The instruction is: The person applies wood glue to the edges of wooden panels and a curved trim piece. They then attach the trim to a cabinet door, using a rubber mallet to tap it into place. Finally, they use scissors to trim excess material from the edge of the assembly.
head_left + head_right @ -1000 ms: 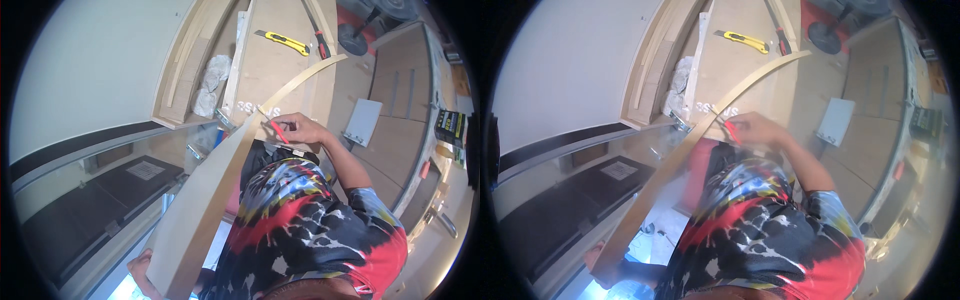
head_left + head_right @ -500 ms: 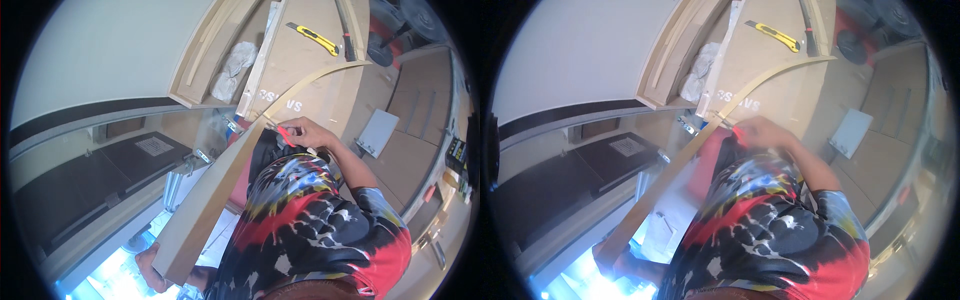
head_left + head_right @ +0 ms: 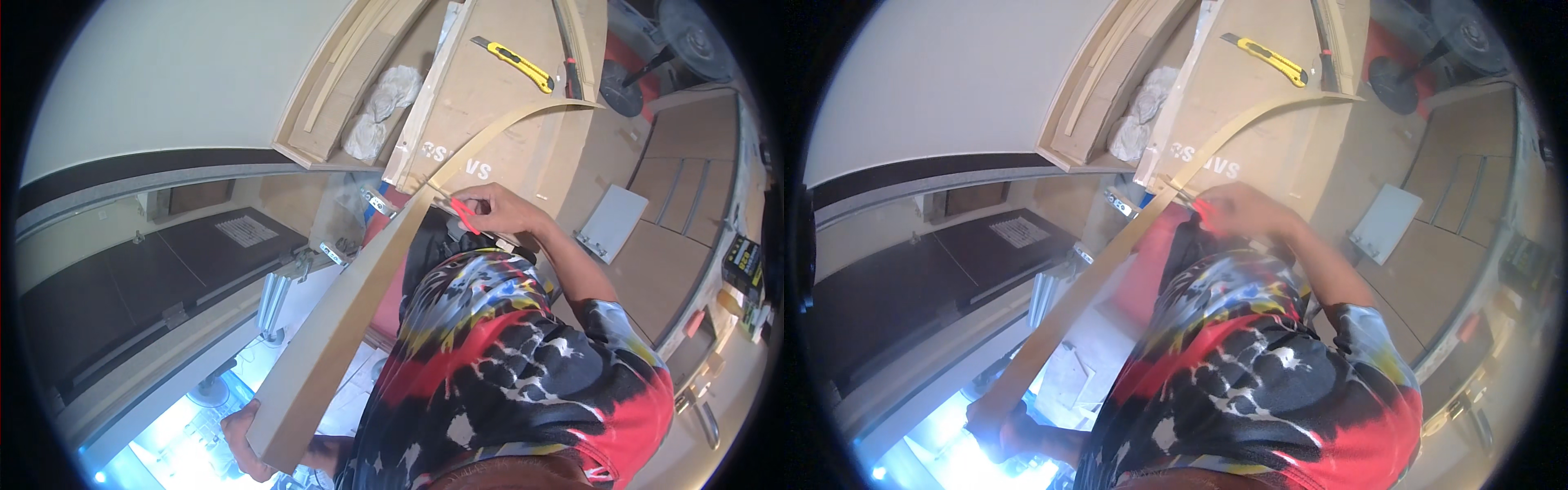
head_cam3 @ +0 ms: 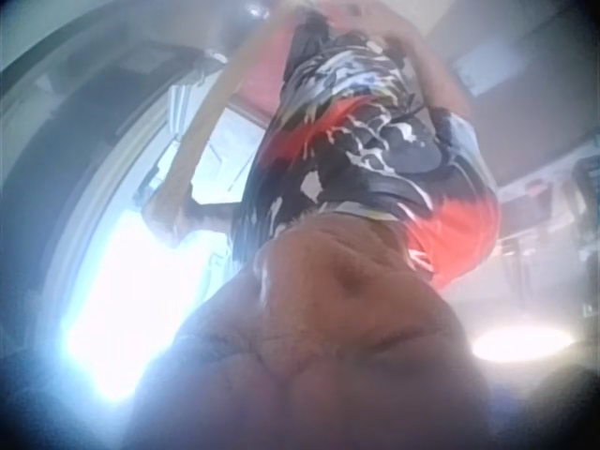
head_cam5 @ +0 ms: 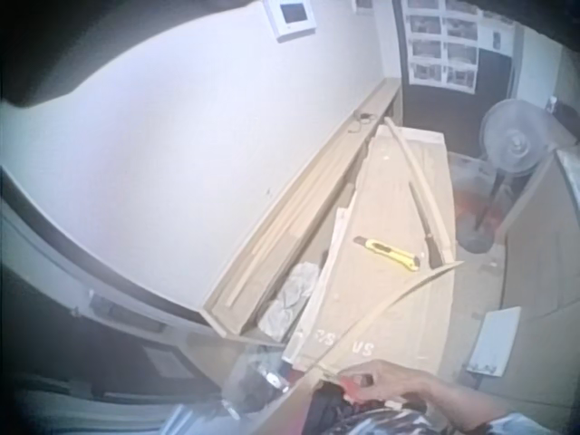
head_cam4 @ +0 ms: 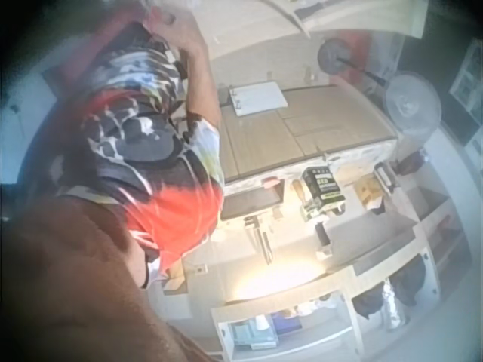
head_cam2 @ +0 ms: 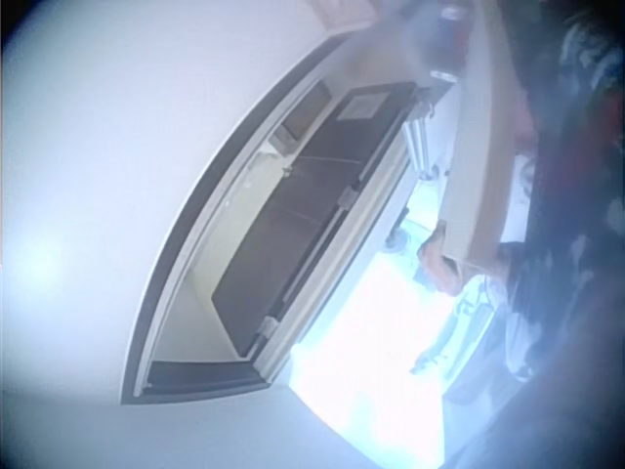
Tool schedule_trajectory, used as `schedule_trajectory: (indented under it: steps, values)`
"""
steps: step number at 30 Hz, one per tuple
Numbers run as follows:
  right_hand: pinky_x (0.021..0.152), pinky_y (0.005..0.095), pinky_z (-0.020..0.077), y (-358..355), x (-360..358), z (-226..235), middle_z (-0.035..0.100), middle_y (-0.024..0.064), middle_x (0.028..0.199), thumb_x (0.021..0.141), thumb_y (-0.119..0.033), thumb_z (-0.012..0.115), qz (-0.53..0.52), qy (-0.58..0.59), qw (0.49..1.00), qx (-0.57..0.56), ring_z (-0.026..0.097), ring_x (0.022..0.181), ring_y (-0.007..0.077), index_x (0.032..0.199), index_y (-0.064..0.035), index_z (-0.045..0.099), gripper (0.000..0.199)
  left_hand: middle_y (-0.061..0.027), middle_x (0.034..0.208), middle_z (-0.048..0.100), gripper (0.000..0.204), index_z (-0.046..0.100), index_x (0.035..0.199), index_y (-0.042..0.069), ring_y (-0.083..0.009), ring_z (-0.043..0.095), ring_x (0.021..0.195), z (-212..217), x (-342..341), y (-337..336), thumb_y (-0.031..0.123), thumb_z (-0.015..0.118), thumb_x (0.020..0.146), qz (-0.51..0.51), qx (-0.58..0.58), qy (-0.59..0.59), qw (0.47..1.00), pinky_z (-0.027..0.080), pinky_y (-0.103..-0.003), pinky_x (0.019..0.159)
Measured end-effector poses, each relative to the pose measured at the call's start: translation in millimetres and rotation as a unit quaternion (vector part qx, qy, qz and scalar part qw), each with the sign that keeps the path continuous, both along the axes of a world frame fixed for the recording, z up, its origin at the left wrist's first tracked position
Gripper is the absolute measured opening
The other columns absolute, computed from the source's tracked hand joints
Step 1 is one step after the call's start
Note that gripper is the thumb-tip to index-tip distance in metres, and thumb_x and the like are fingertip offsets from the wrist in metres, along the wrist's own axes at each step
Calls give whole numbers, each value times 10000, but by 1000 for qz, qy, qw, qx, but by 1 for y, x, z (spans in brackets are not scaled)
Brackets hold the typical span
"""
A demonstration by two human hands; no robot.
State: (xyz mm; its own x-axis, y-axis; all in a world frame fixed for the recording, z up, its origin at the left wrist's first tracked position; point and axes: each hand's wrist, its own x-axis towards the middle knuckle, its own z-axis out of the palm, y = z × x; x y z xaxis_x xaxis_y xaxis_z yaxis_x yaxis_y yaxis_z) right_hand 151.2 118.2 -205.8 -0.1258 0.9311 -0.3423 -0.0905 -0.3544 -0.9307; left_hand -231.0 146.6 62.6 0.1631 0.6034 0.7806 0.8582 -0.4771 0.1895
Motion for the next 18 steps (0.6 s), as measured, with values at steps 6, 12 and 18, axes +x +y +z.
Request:
schedule_trajectory:
  steps: [6, 12, 18]
  values:
    - [625, 215, 415, 8, 2, -13, 589, -54, 788, 841, -201, 770, 3, 32, 999, 40, 499, 696, 36, 1314, -49, 640, 514, -163, 599, 597, 484, 637, 689, -73, -245, 518, 510, 10, 25, -3, 379, 735, 548, 1, 4, -1, 1000, 362, -324, 502]
    - [613, 209, 409, 6, -1, -13, 599, -53, 788, 852, -159, 712, 28, -16, 997, 68, 495, 695, 29, 1329, -55, 633, 494, -151, 635, 616, 396, 653, 730, -84, -231, 538, 550, 13, 15, -5, 256, 766, 561, -14, 12, 31, 999, 385, -311, 527]
    - [743, 306, 512, 3, 4, -20, 693, 55, 863, 833, -135, 690, 47, -19, 999, 17, 598, 788, 105, 1180, -24, 678, 365, -120, 798, 712, 375, 724, 872, -85, -194, 665, 675, 17, 22, 0, -134, 748, 501, -99, -66, 13, 993, 542, -291, 641]
